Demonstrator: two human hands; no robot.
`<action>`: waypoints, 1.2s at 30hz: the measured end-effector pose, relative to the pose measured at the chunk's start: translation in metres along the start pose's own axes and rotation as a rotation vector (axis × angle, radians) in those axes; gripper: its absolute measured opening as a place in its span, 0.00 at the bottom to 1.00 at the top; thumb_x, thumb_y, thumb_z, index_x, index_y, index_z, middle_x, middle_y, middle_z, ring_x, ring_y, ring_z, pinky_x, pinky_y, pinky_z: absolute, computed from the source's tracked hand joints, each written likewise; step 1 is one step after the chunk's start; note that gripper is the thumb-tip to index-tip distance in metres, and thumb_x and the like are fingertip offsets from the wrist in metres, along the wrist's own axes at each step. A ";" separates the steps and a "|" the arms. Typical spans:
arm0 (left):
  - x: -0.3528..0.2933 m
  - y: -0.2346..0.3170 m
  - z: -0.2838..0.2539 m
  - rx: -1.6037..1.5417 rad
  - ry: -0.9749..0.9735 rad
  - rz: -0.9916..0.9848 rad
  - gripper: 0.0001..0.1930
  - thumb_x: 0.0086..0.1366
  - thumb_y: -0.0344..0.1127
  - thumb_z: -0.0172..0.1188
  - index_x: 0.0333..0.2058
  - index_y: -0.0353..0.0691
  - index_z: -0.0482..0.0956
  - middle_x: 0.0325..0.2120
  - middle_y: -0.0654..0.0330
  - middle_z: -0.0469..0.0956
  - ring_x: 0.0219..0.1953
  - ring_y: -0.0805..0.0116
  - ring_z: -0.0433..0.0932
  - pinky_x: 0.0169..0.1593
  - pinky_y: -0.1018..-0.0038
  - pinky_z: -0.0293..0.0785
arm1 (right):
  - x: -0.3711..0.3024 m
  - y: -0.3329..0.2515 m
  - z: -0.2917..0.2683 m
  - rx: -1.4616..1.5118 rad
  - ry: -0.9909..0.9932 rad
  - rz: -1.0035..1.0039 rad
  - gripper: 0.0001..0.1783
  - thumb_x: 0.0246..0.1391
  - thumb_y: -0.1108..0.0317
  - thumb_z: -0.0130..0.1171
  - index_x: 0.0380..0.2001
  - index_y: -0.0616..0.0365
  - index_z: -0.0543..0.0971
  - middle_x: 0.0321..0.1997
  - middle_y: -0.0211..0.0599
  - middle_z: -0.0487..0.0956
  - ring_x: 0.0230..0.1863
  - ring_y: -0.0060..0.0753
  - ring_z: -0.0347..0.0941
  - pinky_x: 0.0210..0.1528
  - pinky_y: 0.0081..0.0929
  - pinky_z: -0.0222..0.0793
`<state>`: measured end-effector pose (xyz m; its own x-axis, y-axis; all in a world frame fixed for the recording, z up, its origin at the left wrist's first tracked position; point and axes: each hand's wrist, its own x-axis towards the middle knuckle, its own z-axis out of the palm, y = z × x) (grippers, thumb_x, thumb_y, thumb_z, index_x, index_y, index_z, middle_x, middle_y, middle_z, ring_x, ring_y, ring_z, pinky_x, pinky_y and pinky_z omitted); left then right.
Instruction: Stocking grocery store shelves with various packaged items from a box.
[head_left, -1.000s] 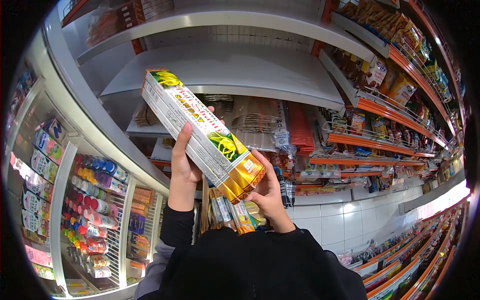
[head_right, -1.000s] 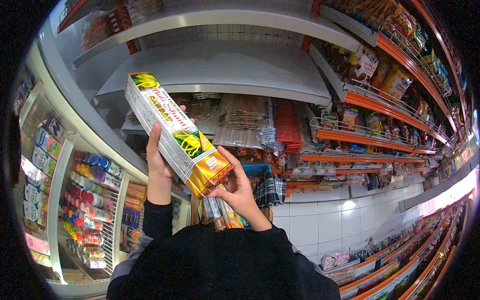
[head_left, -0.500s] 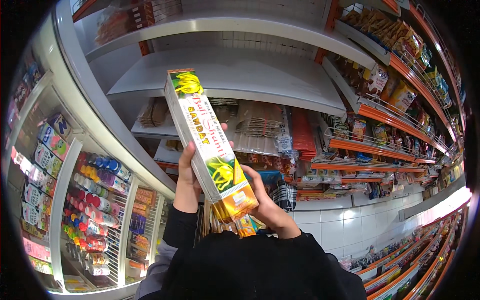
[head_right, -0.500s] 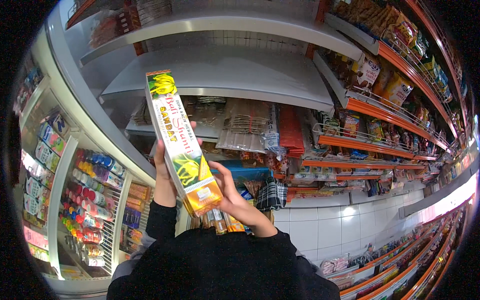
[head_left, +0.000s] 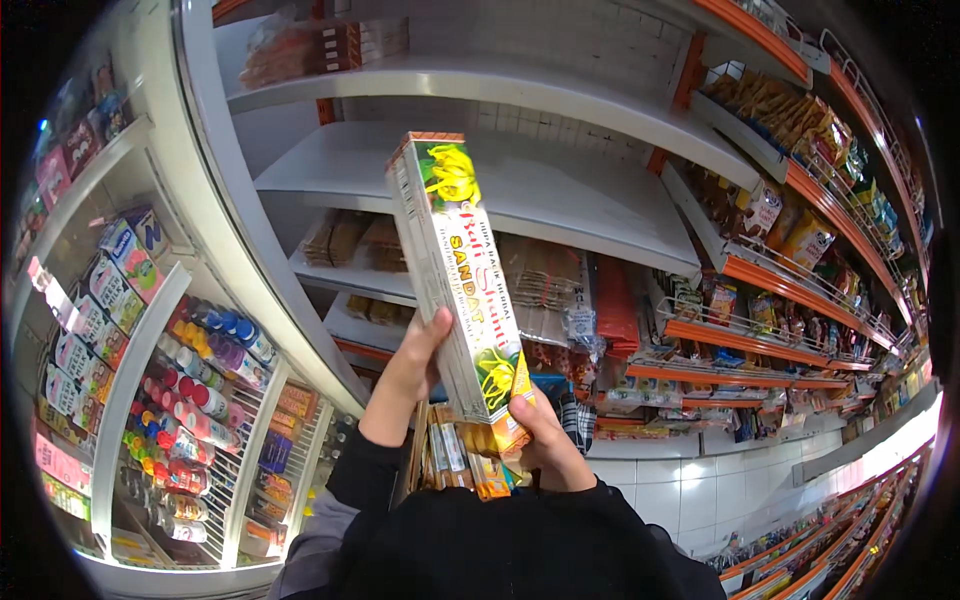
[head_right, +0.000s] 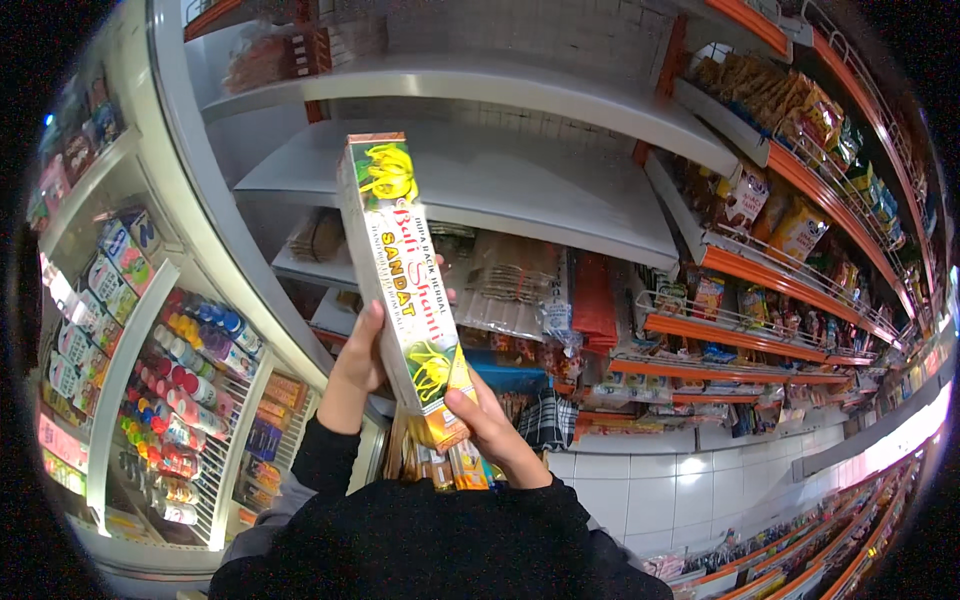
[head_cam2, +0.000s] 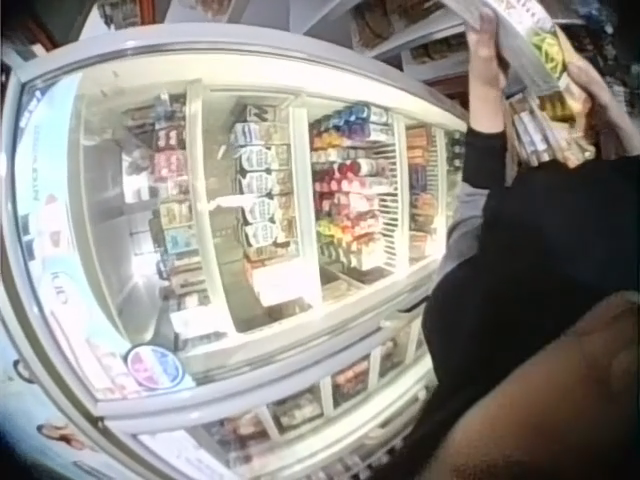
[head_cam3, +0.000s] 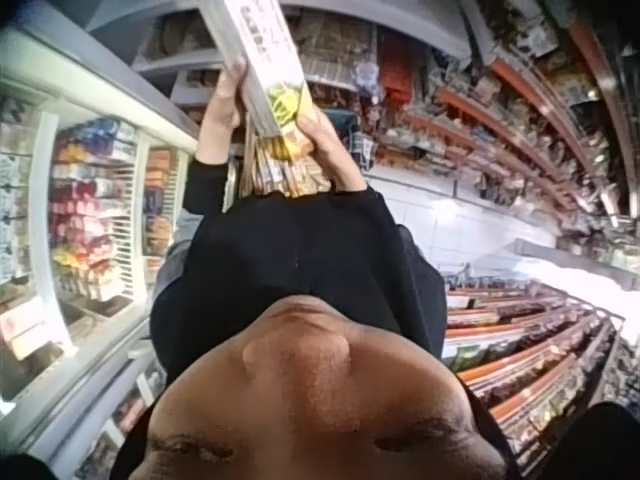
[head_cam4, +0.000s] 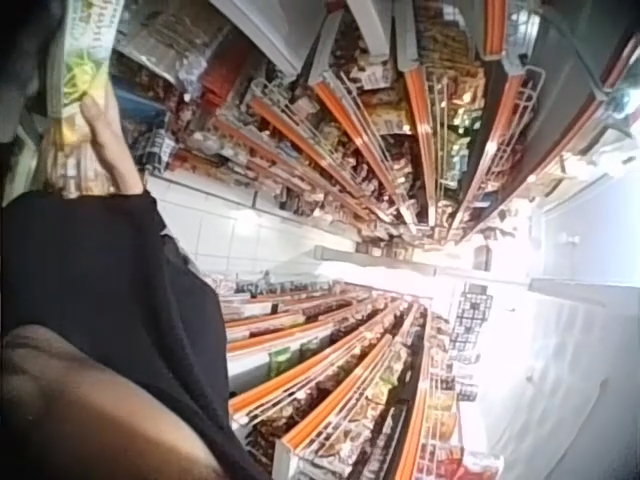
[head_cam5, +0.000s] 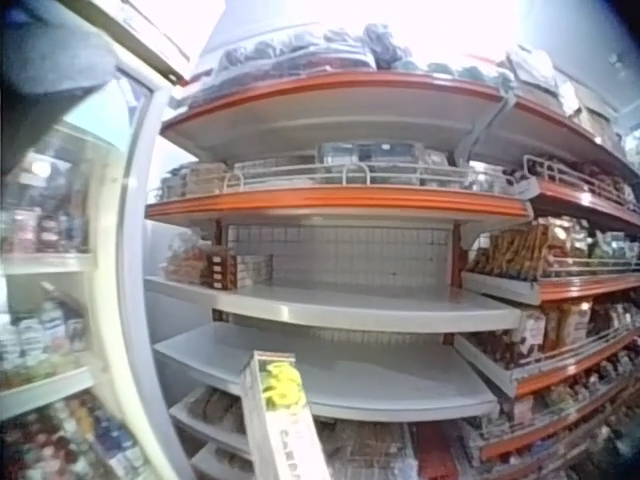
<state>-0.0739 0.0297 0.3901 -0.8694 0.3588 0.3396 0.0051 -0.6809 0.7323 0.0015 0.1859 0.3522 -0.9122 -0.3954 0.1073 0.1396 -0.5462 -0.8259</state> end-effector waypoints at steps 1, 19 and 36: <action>-0.003 0.000 0.004 0.110 0.152 0.066 0.39 0.56 0.44 0.57 0.59 0.37 0.44 0.54 0.52 0.57 0.55 0.60 0.61 0.56 0.66 0.58 | 0.005 -0.003 -0.002 -0.010 -0.011 -0.011 0.39 0.52 0.54 0.52 0.60 0.63 0.50 0.59 0.39 0.59 0.59 0.30 0.55 0.59 0.26 0.49; 0.052 0.095 0.044 0.868 0.227 0.683 0.18 0.59 0.35 0.54 0.48 0.38 0.68 0.41 0.54 0.70 0.42 0.63 0.73 0.40 0.74 0.72 | 0.140 -0.139 0.101 -0.394 0.098 -0.275 0.26 0.55 0.47 0.45 0.49 0.54 0.61 0.41 0.34 0.72 0.38 0.26 0.73 0.34 0.31 0.74; 0.075 0.147 0.053 0.931 0.251 0.690 0.22 0.53 0.24 0.58 0.48 0.34 0.68 0.41 0.53 0.75 0.41 0.66 0.76 0.45 0.74 0.72 | 0.153 -0.187 0.110 -0.422 -0.356 -0.231 0.25 0.53 0.60 0.51 0.52 0.60 0.62 0.50 0.37 0.69 0.50 0.29 0.67 0.48 0.31 0.68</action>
<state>-0.1121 -0.0103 0.5546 -0.6142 -0.1079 0.7817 0.7780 0.0830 0.6227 -0.1218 0.1461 0.5840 -0.7052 -0.5642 0.4295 -0.2790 -0.3360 -0.8996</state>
